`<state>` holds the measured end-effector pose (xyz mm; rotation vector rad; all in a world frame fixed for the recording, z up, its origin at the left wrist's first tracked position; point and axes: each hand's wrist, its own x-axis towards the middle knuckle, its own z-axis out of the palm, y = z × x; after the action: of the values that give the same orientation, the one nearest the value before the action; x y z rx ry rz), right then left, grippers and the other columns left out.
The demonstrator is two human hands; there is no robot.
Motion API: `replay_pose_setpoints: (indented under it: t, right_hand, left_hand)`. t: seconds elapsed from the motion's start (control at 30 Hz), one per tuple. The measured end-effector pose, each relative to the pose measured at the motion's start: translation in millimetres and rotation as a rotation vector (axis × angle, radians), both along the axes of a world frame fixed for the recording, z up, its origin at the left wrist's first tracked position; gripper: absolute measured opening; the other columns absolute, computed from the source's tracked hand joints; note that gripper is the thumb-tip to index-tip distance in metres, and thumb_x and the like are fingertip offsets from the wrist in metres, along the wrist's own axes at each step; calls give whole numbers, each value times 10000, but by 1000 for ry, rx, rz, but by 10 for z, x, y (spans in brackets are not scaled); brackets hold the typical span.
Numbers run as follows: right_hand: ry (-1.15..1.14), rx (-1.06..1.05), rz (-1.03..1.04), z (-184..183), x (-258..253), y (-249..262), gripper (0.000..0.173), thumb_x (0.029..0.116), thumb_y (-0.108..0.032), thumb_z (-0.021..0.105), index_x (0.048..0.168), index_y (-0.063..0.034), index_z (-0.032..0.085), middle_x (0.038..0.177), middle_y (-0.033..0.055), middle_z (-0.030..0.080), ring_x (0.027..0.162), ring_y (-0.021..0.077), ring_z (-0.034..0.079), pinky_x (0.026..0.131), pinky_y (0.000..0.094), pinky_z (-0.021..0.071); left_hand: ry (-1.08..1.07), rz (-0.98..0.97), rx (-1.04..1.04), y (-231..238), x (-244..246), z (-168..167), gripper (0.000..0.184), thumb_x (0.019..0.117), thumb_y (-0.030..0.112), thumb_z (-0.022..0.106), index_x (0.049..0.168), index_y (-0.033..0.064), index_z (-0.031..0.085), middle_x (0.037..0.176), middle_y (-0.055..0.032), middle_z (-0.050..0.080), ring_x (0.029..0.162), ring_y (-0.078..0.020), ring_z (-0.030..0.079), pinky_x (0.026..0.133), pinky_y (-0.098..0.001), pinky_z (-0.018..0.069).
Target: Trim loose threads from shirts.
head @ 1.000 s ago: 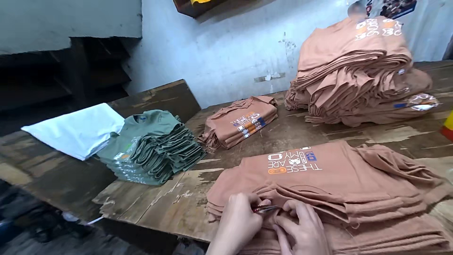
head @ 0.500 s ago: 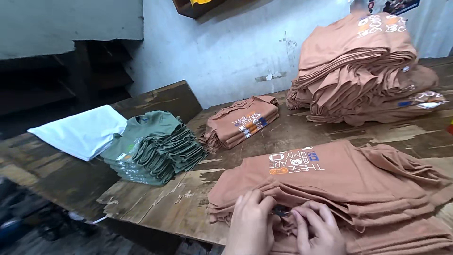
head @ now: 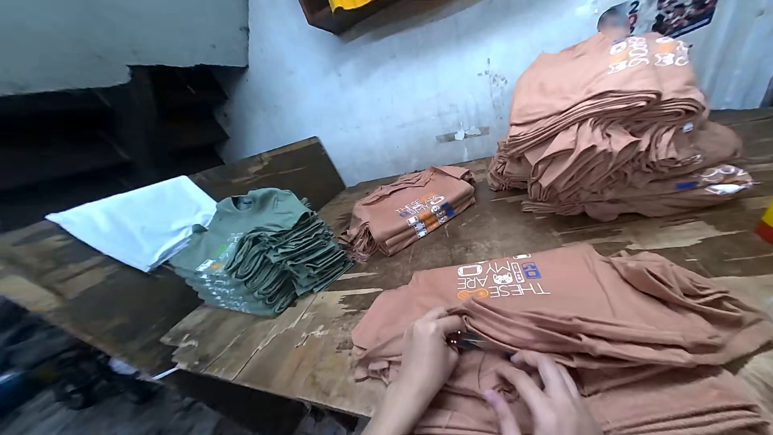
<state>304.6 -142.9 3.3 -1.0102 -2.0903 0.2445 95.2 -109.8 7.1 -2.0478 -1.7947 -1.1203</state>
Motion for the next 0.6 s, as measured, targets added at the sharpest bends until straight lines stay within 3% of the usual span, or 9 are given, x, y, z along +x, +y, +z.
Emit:
replay_pose_setpoints:
  t: [0.03,0.1,0.17,0.27,0.37,0.43,0.47,0.53,0.6]
  right_hand:
    - [-67,19,-27,3,-63,46,373,929,-487,691,1037,-151,812,1193,154,690,1066,342,660,833,487,572]
    - [-82,35,63,-28,-173,95,219,893,-385,744,968,-199,831,1194,132,703,1068,352,654,855,533,546]
    - [36,122,156,-95,-244,136,88,870,-211,752,899,-188,833,1162,114,716,1051,290,654,886,462,545]
    - [222,176,209,-204,-309,135,76,877,-75,735,880,-82,811,1117,162,707,1035,214,696,919,321,593]
    - [244,124,102,-213,-323,60,99,918,-82,708,912,-53,802,1086,146,729,990,189,724,860,289,610]
    - [288,28,14,-135,-293,43,118,931,-73,680,909,-45,792,1059,118,732,905,142,726,781,265,617]
    - [312,-13,-14,-99,-284,46,117,927,-65,676,901,-42,788,1052,110,731,879,125,722,765,254,616]
    - [350,-29,-51,-79,-302,65,107,921,-60,681,894,-37,782,1042,108,728,844,106,717,737,236,612]
    - [369,6,-80,-94,-337,87,96,917,-59,689,896,-30,779,1034,118,720,830,107,716,720,225,612]
  left_hand:
    - [-14,2,-116,-22,3,73,200,745,39,681,845,176,788,830,0,711,799,-165,702,691,-417,586]
    - [-64,51,-410,-162,35,329,221,784,111,689,950,205,800,930,12,744,903,-162,707,802,-441,583]
    - [-131,128,-676,-294,60,552,163,851,259,713,981,178,770,891,-18,727,858,-206,698,783,-496,569]
    - [-278,68,-863,-367,58,532,394,901,487,712,811,104,730,707,-37,695,663,-186,680,678,-462,566]
    - [-468,-81,-662,-354,17,257,261,887,344,731,761,115,720,645,30,634,587,-92,595,603,-353,513]
    - [-494,-68,-533,-378,-3,207,163,879,307,764,863,146,752,740,56,705,668,-62,666,668,-319,577]
    - [-440,-38,-489,-417,9,237,147,863,276,780,950,161,750,834,57,735,757,-65,699,736,-323,602]
    - [-224,13,-395,-520,59,325,322,829,262,774,1131,162,720,1039,12,711,981,-136,683,899,-393,575]
    - [-24,25,-280,-591,112,398,298,843,268,787,1114,145,759,1071,-54,712,1052,-248,679,943,-496,552]
